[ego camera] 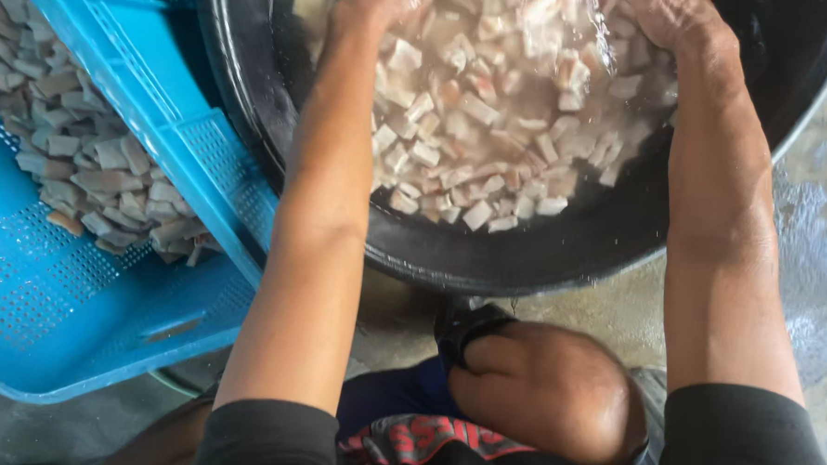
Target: The person washes diced food items in a large black basin filled with water, using both hands to agitate and rinse the pieces. They repeatedly scoop the washed items from the basin and transfer them into a blue plastic basket placed beside them.
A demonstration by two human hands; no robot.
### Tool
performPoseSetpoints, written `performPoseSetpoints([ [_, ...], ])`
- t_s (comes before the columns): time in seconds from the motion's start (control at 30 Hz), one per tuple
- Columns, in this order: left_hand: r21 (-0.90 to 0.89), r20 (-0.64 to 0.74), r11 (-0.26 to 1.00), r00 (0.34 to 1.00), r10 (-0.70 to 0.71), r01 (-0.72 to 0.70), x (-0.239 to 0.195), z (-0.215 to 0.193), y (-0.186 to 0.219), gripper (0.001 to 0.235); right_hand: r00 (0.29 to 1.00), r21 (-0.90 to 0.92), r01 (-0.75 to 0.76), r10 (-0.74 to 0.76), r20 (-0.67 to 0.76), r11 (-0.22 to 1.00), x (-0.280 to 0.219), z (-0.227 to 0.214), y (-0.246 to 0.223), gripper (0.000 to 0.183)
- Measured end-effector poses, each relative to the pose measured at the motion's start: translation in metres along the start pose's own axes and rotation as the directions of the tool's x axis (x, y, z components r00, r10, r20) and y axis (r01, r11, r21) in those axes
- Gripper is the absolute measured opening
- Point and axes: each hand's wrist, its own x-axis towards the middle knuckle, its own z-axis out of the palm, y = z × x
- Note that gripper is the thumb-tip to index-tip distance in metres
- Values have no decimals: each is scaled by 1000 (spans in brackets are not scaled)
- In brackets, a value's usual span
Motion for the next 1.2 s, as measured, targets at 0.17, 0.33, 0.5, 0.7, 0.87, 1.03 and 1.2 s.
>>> performPoseSetpoints([
  [0.17, -244, 52, 968, 998, -44, 55, -41, -9, 15, 73, 969, 176, -229, 208, 132, 957, -46, 22, 38, 45],
  [0.33, -586, 211, 785, 973, -90, 199, -73, 18, 36, 91, 941, 312, -311, 246, 231, 898, -72, 54, 43, 53],
  [0.5, -805, 255, 578, 957, 140, 131, -79, 53, 50, 90, 838, 384, -511, 346, 421, 769, -108, 71, 3, 49],
  [0.7, -971, 104, 228, 987, 125, 74, -89, 98, 46, 72, 932, 828, -163, -191, 308, 537, -107, 129, 20, 51],
  [0.87, -953, 68, -294, 997, 41, 77, -88, 127, 65, 52, 911, 909, -413, -31, 411, -64, -97, 170, 18, 49],
  [1.03, -896, -31, -437, 994, -102, -73, -90, 128, 81, 42, 934, 924, -357, -74, 350, -139, -126, 138, -55, 53],
  [1.2, -935, -210, -221, 936, -281, -276, -115, 100, 102, 37, 952, 918, -297, -152, 265, -262, -147, 86, -134, 56],
])
